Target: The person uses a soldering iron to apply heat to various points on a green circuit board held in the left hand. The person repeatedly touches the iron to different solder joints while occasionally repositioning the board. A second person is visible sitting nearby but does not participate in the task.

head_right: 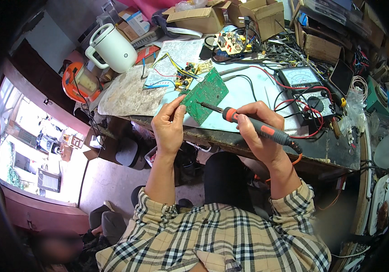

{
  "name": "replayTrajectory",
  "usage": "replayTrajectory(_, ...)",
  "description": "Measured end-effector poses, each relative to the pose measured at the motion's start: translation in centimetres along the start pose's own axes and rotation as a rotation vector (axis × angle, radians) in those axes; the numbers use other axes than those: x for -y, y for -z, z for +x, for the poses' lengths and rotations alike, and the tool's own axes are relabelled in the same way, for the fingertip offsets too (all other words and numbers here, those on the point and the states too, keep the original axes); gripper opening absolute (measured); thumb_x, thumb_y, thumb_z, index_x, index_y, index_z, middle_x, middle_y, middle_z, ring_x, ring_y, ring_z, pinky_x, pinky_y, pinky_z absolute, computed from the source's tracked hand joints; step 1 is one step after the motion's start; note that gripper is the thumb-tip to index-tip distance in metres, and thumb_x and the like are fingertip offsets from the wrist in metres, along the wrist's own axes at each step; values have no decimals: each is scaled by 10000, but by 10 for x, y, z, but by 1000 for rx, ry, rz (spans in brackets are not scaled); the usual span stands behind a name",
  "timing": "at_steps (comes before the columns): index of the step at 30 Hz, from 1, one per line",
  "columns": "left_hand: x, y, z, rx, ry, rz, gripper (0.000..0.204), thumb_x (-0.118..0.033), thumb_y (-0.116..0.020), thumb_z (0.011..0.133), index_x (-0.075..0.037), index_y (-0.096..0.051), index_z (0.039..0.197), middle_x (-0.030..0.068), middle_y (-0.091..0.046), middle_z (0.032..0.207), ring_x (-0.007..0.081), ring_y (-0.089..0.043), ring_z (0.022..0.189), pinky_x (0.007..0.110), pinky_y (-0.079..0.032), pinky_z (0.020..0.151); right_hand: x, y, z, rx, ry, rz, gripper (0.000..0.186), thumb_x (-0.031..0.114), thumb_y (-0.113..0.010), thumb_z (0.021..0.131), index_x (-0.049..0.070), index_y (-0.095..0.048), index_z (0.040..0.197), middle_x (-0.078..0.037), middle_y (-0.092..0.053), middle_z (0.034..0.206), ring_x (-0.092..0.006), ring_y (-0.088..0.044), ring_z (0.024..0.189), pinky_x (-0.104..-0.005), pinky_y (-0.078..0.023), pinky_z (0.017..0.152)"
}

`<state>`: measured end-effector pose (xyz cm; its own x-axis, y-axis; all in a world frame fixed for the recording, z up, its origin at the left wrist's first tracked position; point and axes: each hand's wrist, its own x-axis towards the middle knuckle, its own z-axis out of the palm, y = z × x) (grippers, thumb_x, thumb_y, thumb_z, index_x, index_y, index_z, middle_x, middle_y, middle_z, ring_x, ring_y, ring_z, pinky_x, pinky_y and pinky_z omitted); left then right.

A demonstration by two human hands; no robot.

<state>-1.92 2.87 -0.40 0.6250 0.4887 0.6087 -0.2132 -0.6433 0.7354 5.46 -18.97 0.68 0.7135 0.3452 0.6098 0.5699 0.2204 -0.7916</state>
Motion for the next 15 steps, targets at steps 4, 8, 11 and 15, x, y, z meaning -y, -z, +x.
replayTrajectory(4,0,0,0,7,6,5,247,-23,-677,878,-61,-725,1118,60,-625,771,121,-564,652,278,-456,613,1,-1,1,7,5,12,123,73,-621,894,-43,-630,932,-90,-677,743,-100,-652,634,-227,-512,583)
replayTrajectory(8,-1,0,0,6,-5,10,247,-24,-677,879,-62,-725,1118,62,-627,774,124,-568,656,279,-460,617,0,-2,1,9,12,-3,125,73,-620,896,-45,-630,934,-92,-678,745,-102,-654,638,-228,-516,585)
replayTrajectory(11,-1,0,0,8,-7,13,246,-25,-676,880,-62,-725,1118,65,-628,777,127,-572,661,280,-463,621,0,-1,1,0,17,-12,123,72,-618,896,-46,-629,932,-95,-679,746,-105,-656,637,-230,-518,585)
replayTrajectory(15,-1,1,0,11,-5,15,245,-24,-675,880,-61,-724,1118,67,-629,778,131,-576,663,280,-463,623,-1,-2,1,-4,18,0,123,71,-615,895,-47,-628,927,-100,-680,748,-109,-659,634,-234,-521,583)
